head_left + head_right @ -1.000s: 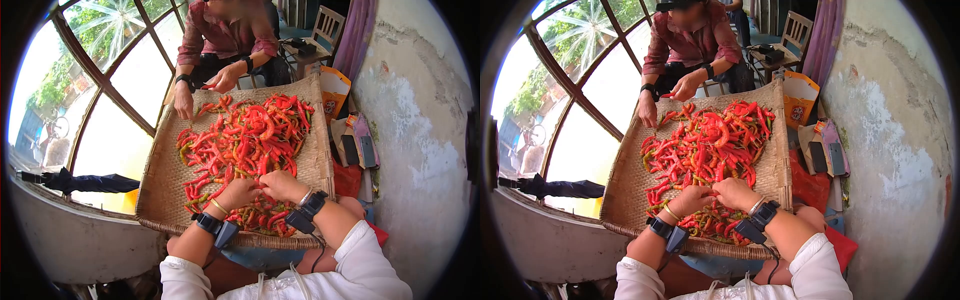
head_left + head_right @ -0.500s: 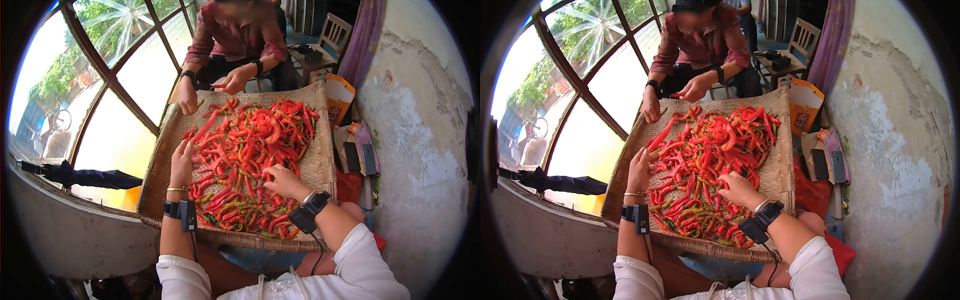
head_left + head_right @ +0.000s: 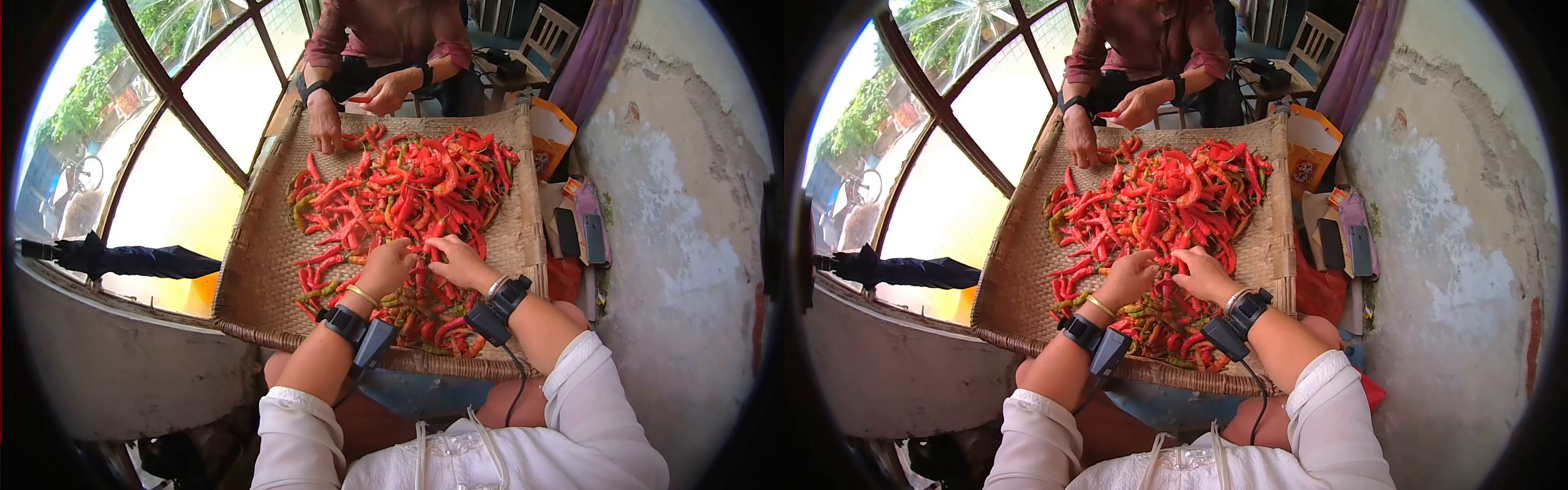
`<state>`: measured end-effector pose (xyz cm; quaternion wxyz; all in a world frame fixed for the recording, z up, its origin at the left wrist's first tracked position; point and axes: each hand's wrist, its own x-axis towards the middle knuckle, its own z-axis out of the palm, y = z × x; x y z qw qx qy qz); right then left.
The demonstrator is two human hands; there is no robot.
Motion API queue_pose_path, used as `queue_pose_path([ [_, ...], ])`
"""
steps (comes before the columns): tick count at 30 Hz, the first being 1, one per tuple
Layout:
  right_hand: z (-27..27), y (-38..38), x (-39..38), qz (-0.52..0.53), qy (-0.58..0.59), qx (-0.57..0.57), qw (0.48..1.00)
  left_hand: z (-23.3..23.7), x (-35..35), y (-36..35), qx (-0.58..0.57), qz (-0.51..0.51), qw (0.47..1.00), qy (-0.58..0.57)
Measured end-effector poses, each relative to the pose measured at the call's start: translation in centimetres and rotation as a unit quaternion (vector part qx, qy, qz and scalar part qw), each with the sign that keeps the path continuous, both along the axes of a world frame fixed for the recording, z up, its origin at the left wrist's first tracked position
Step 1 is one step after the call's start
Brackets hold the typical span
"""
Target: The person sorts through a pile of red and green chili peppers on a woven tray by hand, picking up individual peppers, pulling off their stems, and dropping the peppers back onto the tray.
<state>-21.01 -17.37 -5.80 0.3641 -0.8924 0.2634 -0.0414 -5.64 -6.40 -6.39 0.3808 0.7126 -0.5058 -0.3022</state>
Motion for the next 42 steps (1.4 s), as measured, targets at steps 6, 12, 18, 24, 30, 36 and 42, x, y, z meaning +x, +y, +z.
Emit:
queue_pose_path([
  [6,1.1,0.0,1.6,-0.015,0.045,0.020,0.999,2.1,0.1,0.2,0.045,0.031,0.989,0.134],
  [12,2.6,-0.1,1.3,-0.026,0.023,0.213,0.976,1.8,-0.6,0.3,-0.007,0.025,0.988,0.150],
  [18,3.3,0.9,1.9,0.071,-0.031,0.290,0.954,4.2,-0.6,-0.1,0.085,0.012,0.956,0.281],
  [24,1.9,-0.1,1.7,0.147,-0.062,-0.034,0.987,3.8,2.4,-0.1,0.039,0.077,0.994,0.069],
  [30,1.0,0.0,1.2,0.107,-0.013,-0.148,0.983,5.2,6.0,-0.2,-0.223,0.328,0.839,0.372],
  [36,-0.4,0.7,1.2,0.097,-0.048,-0.239,0.965,4.7,0.9,-0.3,-0.026,0.140,0.908,0.395],
  [42,0.6,0.3,1.7,0.087,0.024,-0.246,0.965,3.2,0.3,-0.7,0.011,0.084,0.938,0.337],
])
